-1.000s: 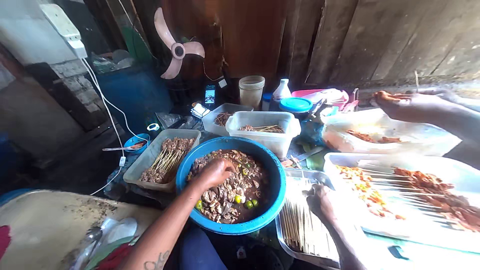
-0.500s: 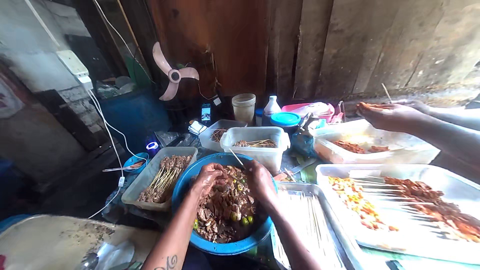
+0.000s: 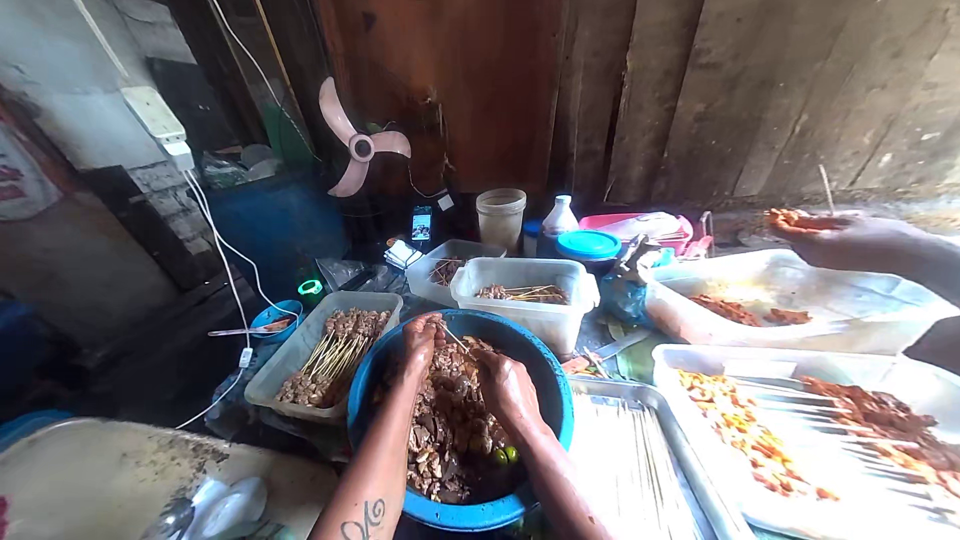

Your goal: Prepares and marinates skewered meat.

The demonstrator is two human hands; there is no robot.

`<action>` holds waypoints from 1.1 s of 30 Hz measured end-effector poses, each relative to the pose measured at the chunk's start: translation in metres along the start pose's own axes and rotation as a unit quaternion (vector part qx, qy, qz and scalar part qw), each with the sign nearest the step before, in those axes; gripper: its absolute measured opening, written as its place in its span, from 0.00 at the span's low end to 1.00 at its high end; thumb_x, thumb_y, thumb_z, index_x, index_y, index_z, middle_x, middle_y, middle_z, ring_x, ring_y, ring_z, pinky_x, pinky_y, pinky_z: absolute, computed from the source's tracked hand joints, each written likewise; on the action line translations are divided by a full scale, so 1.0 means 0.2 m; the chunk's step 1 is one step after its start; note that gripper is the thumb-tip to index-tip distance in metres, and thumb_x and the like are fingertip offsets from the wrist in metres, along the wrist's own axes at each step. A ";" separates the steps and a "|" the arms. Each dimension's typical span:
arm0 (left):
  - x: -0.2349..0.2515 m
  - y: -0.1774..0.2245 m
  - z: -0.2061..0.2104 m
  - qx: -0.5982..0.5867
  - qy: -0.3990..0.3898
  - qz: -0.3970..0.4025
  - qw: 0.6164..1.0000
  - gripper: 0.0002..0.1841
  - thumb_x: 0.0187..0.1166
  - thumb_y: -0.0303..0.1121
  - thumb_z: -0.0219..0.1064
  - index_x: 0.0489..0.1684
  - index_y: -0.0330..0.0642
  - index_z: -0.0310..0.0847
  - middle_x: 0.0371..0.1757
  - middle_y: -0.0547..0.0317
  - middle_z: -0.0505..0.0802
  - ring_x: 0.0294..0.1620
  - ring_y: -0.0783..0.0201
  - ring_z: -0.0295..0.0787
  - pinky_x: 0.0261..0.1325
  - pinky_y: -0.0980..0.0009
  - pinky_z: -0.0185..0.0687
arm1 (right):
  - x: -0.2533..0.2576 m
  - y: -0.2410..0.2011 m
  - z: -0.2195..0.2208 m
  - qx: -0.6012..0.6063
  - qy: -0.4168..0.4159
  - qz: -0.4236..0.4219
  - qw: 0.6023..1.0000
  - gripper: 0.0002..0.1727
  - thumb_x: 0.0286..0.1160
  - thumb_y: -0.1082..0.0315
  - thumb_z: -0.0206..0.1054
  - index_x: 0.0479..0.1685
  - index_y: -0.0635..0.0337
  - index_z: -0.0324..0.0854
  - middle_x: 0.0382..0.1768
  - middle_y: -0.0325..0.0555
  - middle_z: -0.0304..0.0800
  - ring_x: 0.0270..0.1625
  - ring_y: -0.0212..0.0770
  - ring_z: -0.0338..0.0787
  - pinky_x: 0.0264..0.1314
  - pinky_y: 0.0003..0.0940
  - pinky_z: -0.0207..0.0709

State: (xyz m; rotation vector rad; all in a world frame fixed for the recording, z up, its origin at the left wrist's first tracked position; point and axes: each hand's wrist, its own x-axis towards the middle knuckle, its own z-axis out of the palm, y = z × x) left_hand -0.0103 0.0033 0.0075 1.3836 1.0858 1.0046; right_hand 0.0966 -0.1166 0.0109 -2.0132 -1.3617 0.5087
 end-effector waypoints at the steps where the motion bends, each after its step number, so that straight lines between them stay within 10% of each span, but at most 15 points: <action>1: 0.00 0.00 0.00 0.022 -0.005 0.008 1.000 0.16 0.92 0.23 0.49 0.69 0.29 0.77 0.45 0.48 0.87 0.35 0.66 0.83 0.43 0.70 0.82 | 0.00 -0.01 0.00 -0.007 -0.005 0.003 1.000 0.17 0.89 0.68 0.58 0.66 0.50 0.90 0.56 0.55 0.94 0.61 0.58 0.92 0.64 0.58 0.82; 8: -0.07 0.01 -0.02 0.188 -0.020 0.069 0.980 0.17 0.91 0.26 0.53 0.71 0.38 0.81 0.51 0.38 0.91 0.42 0.48 0.89 0.50 0.51 0.85 | 0.01 -0.03 0.01 -0.034 -0.031 0.031 0.998 0.19 0.90 0.66 0.55 0.69 0.44 0.88 0.55 0.54 0.95 0.61 0.57 0.92 0.63 0.59 0.82; 20: -0.07 -0.01 0.05 0.190 0.047 0.114 0.974 0.15 0.90 0.26 0.54 0.62 0.33 0.87 0.42 0.43 0.93 0.37 0.53 0.91 0.49 0.54 0.88 | 0.00 -0.09 0.07 0.088 0.001 0.025 0.996 0.15 0.87 0.70 0.58 0.61 0.56 0.90 0.47 0.61 0.94 0.52 0.62 0.93 0.56 0.62 0.82; 26: -0.24 0.09 0.07 0.256 -0.066 0.117 0.957 0.15 0.88 0.22 0.56 0.62 0.33 0.87 0.58 0.37 0.92 0.57 0.45 0.91 0.65 0.45 0.81 | 0.00 -0.05 0.08 0.170 0.083 -0.042 0.981 0.11 0.84 0.73 0.62 0.43 0.65 0.91 0.40 0.63 0.93 0.45 0.63 0.92 0.47 0.64 0.80; 30: -0.10 0.18 -0.10 0.242 -0.161 0.054 0.955 0.15 0.83 0.18 0.60 0.65 0.28 0.82 0.63 0.38 0.88 0.52 0.54 0.92 0.60 0.58 0.88 | -0.01 0.01 0.04 0.162 0.065 -0.011 0.985 0.14 0.86 0.72 0.61 0.57 0.60 0.92 0.48 0.61 0.94 0.52 0.62 0.93 0.55 0.65 0.80; 33: -0.10 0.21 -0.24 0.454 -0.288 0.035 0.843 0.13 0.78 0.16 0.65 0.57 0.31 0.88 0.61 0.39 0.91 0.63 0.47 0.88 0.71 0.49 0.79 | -0.02 0.02 0.04 0.135 0.045 0.023 0.990 0.13 0.86 0.71 0.62 0.58 0.59 0.91 0.49 0.59 0.95 0.53 0.60 0.93 0.57 0.63 0.81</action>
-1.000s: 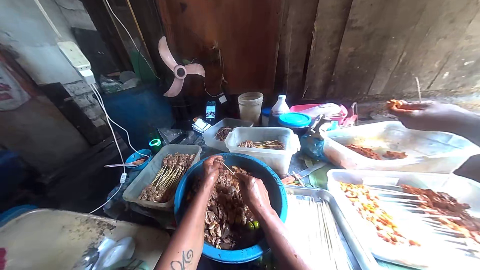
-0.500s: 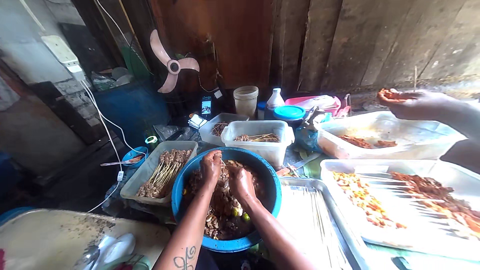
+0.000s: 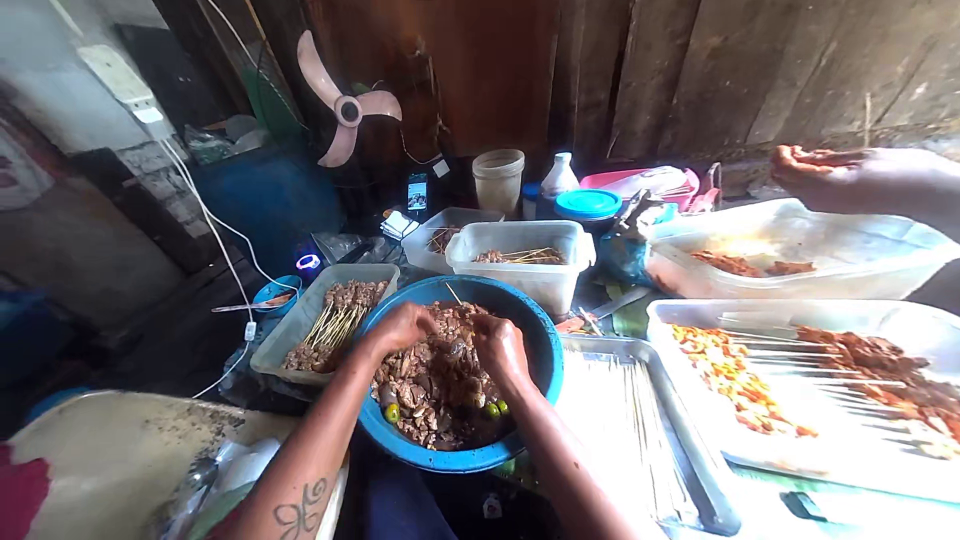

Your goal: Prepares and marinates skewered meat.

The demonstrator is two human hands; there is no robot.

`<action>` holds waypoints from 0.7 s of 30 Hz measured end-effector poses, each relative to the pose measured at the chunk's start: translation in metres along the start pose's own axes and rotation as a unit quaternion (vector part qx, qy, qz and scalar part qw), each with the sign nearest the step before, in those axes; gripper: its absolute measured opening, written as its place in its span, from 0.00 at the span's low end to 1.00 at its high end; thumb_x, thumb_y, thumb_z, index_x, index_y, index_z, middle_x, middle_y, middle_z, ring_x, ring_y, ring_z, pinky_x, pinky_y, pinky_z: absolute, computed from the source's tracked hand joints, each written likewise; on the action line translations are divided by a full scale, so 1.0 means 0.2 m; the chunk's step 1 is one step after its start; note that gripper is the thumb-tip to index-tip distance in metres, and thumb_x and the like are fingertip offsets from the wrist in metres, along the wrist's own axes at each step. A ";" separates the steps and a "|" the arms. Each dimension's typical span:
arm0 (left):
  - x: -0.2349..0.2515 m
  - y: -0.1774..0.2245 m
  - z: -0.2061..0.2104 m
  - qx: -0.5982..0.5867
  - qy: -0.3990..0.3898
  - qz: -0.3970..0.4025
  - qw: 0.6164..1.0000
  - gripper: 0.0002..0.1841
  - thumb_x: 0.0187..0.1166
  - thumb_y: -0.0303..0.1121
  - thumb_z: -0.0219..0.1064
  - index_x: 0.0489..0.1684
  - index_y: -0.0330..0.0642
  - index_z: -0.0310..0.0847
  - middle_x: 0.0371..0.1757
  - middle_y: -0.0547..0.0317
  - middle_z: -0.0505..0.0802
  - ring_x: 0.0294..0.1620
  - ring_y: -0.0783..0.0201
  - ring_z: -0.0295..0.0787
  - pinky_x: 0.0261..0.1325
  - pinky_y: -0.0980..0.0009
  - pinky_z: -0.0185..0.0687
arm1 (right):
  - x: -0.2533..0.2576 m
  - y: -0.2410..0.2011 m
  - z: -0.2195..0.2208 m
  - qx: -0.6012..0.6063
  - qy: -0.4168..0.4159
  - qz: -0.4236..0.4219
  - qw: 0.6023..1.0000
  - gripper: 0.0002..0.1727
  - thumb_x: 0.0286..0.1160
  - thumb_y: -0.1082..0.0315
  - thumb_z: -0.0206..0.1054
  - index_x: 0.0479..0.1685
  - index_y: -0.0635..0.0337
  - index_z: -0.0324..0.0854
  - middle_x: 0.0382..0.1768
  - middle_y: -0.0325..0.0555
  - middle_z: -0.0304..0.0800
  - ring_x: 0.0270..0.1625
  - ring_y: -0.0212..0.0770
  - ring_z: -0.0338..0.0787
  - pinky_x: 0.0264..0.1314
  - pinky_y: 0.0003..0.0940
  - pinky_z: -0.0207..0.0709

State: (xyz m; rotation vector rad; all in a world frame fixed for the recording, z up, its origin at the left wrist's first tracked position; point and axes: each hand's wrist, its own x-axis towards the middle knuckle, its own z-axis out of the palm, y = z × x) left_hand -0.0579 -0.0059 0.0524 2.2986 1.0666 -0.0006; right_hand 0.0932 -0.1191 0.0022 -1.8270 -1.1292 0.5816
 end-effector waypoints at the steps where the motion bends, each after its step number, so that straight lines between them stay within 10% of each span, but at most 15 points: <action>1: -0.02 -0.01 0.02 0.066 -0.045 -0.004 0.997 0.15 0.74 0.16 0.68 0.57 0.34 0.90 0.63 0.41 0.91 0.66 0.45 0.86 0.74 0.45 0.77 | 0.00 0.00 0.00 -0.011 -0.008 0.003 1.000 0.13 0.85 0.71 0.62 0.57 0.59 0.91 0.48 0.59 0.95 0.52 0.59 0.93 0.57 0.62 0.82; 4: -0.06 -0.05 0.07 0.130 -0.047 -0.015 0.990 0.12 0.77 0.20 0.70 0.55 0.35 0.90 0.62 0.42 0.91 0.67 0.43 0.86 0.75 0.43 0.74 | -0.01 -0.02 0.02 -0.037 -0.036 0.006 0.999 0.13 0.86 0.69 0.62 0.56 0.58 0.92 0.48 0.59 0.95 0.53 0.60 0.93 0.57 0.63 0.82; 8: -0.07 -0.06 0.07 -0.136 0.064 -0.074 0.986 0.11 0.87 0.25 0.62 0.57 0.28 0.85 0.55 0.38 0.91 0.54 0.49 0.87 0.62 0.52 0.80 | -0.04 -0.05 0.02 -0.054 -0.067 0.006 0.996 0.14 0.88 0.68 0.60 0.58 0.58 0.91 0.49 0.60 0.94 0.55 0.61 0.93 0.59 0.63 0.81; 11: -0.02 -0.10 0.10 -0.385 0.144 -0.109 0.905 0.12 0.90 0.25 0.56 0.62 0.33 0.81 0.48 0.48 0.89 0.38 0.63 0.84 0.42 0.66 0.81 | -0.04 -0.06 0.01 -0.065 -0.084 0.012 0.994 0.15 0.88 0.67 0.60 0.61 0.54 0.91 0.51 0.57 0.95 0.57 0.58 0.93 0.62 0.60 0.82; 16: 0.01 -0.07 0.08 -0.579 0.163 -0.116 0.790 0.17 0.89 0.23 0.46 0.70 0.34 0.75 0.48 0.49 0.87 0.38 0.61 0.86 0.45 0.65 0.86 | -0.03 -0.05 0.01 -0.070 -0.085 0.001 0.994 0.15 0.88 0.67 0.59 0.61 0.54 0.91 0.50 0.56 0.95 0.56 0.56 0.93 0.62 0.58 0.82; 21: 0.05 -0.10 0.11 -0.559 0.169 -0.100 0.805 0.14 0.84 0.20 0.60 0.64 0.34 0.78 0.40 0.55 0.87 0.32 0.66 0.82 0.38 0.70 0.82 | -0.03 -0.04 0.01 -0.058 -0.080 -0.004 0.995 0.15 0.89 0.67 0.59 0.62 0.55 0.91 0.51 0.56 0.95 0.57 0.57 0.93 0.63 0.58 0.81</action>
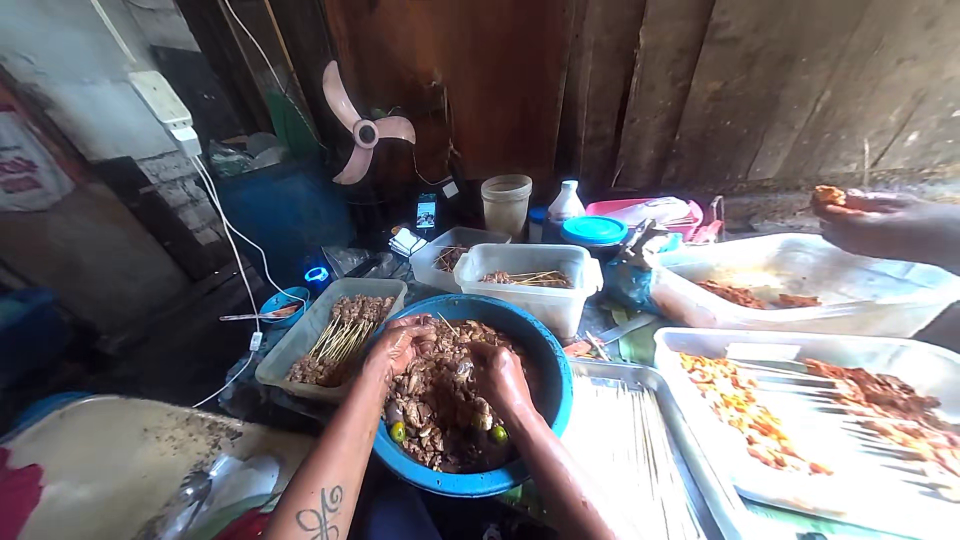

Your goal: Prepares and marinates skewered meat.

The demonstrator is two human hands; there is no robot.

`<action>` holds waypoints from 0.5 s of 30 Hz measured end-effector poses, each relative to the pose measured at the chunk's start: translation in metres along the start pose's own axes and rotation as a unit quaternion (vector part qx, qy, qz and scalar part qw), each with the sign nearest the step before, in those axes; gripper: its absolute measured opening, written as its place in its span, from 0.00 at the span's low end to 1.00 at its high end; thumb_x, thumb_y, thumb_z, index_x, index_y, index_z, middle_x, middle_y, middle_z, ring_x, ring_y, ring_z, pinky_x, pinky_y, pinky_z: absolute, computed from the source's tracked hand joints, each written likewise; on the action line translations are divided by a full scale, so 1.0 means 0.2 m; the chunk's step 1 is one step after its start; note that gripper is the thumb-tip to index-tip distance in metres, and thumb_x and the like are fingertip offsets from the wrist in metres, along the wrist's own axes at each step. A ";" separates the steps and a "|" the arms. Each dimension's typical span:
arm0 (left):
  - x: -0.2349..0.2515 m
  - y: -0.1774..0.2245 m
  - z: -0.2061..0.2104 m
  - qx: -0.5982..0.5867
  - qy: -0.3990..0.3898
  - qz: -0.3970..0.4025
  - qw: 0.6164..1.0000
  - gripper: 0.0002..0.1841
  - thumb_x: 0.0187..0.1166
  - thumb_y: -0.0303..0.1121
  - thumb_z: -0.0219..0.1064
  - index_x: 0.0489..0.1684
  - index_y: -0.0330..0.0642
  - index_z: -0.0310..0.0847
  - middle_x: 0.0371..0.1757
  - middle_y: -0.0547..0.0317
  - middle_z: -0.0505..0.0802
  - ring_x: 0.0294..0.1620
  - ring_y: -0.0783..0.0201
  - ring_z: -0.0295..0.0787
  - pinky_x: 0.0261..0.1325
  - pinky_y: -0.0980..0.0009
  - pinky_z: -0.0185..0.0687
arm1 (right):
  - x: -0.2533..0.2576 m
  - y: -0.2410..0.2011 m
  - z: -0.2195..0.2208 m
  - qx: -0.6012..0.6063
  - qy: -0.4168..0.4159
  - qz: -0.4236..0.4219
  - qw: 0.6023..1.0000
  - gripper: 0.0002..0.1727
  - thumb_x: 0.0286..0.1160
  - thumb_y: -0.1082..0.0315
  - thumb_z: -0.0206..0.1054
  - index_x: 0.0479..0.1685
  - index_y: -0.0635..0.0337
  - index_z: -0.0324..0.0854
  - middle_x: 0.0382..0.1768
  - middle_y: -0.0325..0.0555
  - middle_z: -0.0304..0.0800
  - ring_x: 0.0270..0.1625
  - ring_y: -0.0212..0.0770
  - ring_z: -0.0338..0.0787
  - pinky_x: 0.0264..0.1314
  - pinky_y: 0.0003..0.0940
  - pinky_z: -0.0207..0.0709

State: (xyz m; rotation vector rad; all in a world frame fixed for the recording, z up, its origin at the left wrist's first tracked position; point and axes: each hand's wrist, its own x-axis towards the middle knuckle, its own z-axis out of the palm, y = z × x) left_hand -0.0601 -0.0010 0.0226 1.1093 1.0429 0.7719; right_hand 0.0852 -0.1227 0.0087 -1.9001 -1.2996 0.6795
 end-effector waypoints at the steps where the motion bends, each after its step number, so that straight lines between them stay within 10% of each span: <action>1: 0.00 0.00 0.00 0.015 0.002 0.006 1.000 0.13 0.84 0.19 0.58 0.63 0.34 0.79 0.42 0.54 0.87 0.32 0.66 0.81 0.37 0.70 0.81 | 0.00 0.00 0.00 0.001 0.003 0.001 1.000 0.15 0.89 0.67 0.60 0.62 0.55 0.91 0.51 0.56 0.95 0.57 0.56 0.93 0.63 0.58 0.81; 15: 0.04 0.02 -0.01 0.158 0.030 0.089 0.983 0.10 0.85 0.21 0.61 0.57 0.30 0.82 0.49 0.48 0.90 0.43 0.64 0.84 0.45 0.68 0.79 | -0.01 0.00 0.00 0.001 0.011 0.004 1.000 0.14 0.89 0.67 0.60 0.60 0.55 0.91 0.50 0.56 0.95 0.56 0.58 0.93 0.62 0.59 0.81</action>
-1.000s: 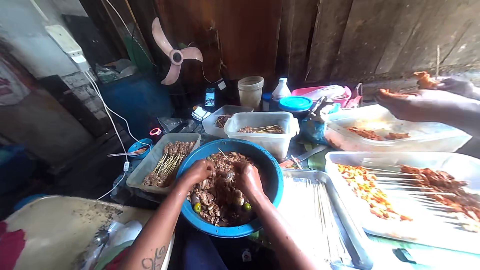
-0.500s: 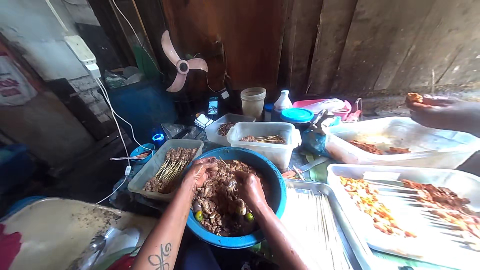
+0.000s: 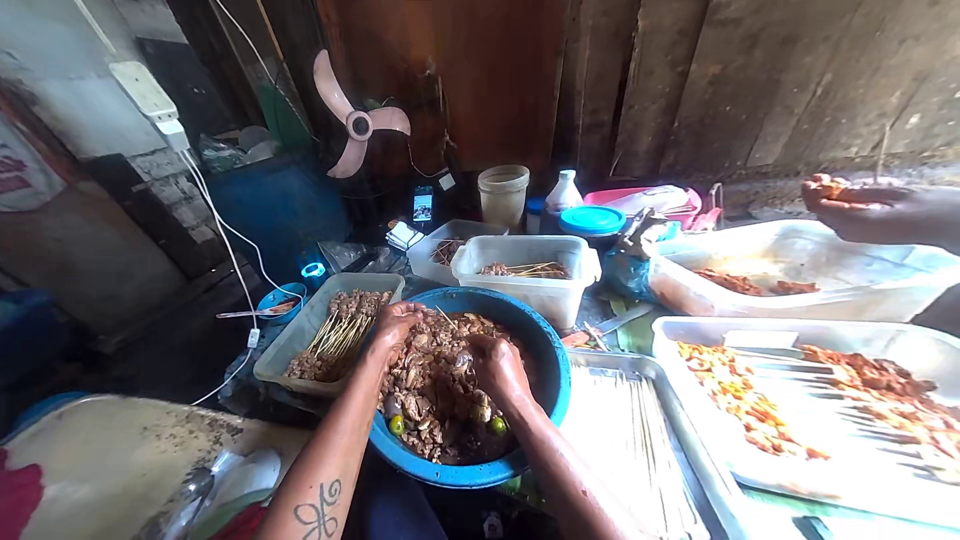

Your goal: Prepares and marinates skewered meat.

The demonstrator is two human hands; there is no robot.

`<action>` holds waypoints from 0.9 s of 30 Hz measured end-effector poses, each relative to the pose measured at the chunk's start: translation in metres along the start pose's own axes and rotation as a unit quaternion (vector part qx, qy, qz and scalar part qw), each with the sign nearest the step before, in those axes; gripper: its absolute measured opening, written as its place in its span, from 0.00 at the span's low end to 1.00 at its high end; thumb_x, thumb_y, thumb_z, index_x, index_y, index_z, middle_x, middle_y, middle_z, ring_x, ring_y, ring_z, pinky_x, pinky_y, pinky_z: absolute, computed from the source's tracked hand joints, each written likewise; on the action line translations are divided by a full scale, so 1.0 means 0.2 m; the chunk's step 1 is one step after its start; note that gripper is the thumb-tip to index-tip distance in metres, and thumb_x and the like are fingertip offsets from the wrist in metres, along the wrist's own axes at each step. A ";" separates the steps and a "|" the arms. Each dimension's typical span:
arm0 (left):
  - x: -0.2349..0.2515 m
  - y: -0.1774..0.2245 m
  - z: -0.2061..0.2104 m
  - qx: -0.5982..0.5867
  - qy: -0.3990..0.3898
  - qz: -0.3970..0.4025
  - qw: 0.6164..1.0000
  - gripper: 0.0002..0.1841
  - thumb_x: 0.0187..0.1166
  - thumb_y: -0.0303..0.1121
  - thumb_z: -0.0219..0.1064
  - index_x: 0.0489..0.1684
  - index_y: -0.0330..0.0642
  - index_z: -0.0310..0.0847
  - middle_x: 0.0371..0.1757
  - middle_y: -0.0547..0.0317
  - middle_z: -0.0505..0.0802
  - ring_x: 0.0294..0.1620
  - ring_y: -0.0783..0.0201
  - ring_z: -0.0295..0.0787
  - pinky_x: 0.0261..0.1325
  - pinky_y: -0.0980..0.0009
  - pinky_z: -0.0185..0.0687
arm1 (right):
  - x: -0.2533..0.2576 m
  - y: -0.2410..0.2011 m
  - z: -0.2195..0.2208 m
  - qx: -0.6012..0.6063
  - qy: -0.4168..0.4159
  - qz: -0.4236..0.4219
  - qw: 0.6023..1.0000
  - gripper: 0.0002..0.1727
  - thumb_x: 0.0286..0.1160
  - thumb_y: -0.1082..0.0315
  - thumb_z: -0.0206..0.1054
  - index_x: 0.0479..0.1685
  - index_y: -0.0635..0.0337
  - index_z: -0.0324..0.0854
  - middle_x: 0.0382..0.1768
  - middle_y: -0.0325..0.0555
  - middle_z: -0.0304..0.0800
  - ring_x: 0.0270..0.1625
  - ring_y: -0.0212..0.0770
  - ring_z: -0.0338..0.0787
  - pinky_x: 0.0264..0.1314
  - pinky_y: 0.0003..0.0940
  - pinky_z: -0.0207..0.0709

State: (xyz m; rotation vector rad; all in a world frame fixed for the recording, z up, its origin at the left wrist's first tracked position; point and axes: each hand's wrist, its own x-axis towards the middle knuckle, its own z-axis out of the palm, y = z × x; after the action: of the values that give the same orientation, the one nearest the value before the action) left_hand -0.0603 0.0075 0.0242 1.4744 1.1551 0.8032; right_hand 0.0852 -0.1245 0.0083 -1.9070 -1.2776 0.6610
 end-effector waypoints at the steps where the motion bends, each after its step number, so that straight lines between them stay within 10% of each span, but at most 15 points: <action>1: 0.01 0.00 0.00 0.009 0.009 0.010 1.000 0.10 0.84 0.20 0.61 0.58 0.30 0.82 0.50 0.47 0.91 0.42 0.64 0.84 0.44 0.68 0.79 | 0.00 0.00 0.00 0.001 0.002 -0.002 1.000 0.14 0.89 0.67 0.60 0.60 0.56 0.91 0.50 0.57 0.95 0.56 0.58 0.93 0.62 0.60 0.81; 5: 0.04 0.01 -0.06 0.219 0.003 0.059 0.974 0.17 0.81 0.20 0.66 0.66 0.29 0.82 0.66 0.36 0.87 0.65 0.46 0.86 0.71 0.51 0.78 | 0.00 0.00 0.00 0.000 0.010 -0.001 1.000 0.14 0.89 0.67 0.60 0.60 0.55 0.91 0.51 0.56 0.95 0.56 0.58 0.93 0.61 0.60 0.82; 11: 0.02 -0.02 0.00 0.466 -0.083 -0.009 0.881 0.13 0.81 0.30 0.68 0.58 0.35 0.89 0.59 0.38 0.92 0.66 0.39 0.87 0.71 0.37 0.77 | 0.01 0.00 0.00 -0.024 -0.021 0.005 0.999 0.14 0.89 0.67 0.59 0.60 0.54 0.91 0.50 0.56 0.95 0.56 0.57 0.93 0.60 0.59 0.82; 14: 0.03 -0.02 -0.01 0.355 -0.044 -0.019 0.934 0.12 0.85 0.27 0.63 0.58 0.33 0.88 0.55 0.40 0.92 0.58 0.48 0.89 0.66 0.48 0.81 | 0.01 -0.01 0.01 -0.041 -0.056 0.016 0.997 0.15 0.89 0.67 0.59 0.62 0.54 0.90 0.53 0.56 0.95 0.58 0.57 0.93 0.63 0.59 0.82; 18: 0.00 -0.01 -0.03 0.027 -0.001 -0.089 0.996 0.14 0.93 0.30 0.52 0.64 0.32 0.80 0.41 0.52 0.94 0.32 0.68 0.87 0.34 0.73 0.81 | 0.01 -0.02 0.00 -0.043 -0.064 0.014 0.997 0.16 0.89 0.67 0.58 0.63 0.53 0.90 0.53 0.56 0.94 0.59 0.58 0.93 0.63 0.58 0.81; 27: -0.04 -0.02 0.02 -0.005 -0.002 -0.026 1.000 0.14 0.88 0.16 0.49 0.56 0.29 0.81 0.47 0.46 0.88 0.38 0.62 0.86 0.46 0.66 0.84 | 0.01 -0.02 0.01 -0.032 -0.051 0.009 0.998 0.16 0.88 0.68 0.58 0.62 0.53 0.91 0.52 0.56 0.95 0.57 0.57 0.93 0.61 0.59 0.82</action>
State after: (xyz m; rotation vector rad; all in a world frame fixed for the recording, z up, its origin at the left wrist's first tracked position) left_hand -0.0598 -0.0021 0.0194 1.4321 1.1794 0.7685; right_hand 0.0832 -0.1222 0.0101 -1.9601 -1.3600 0.7433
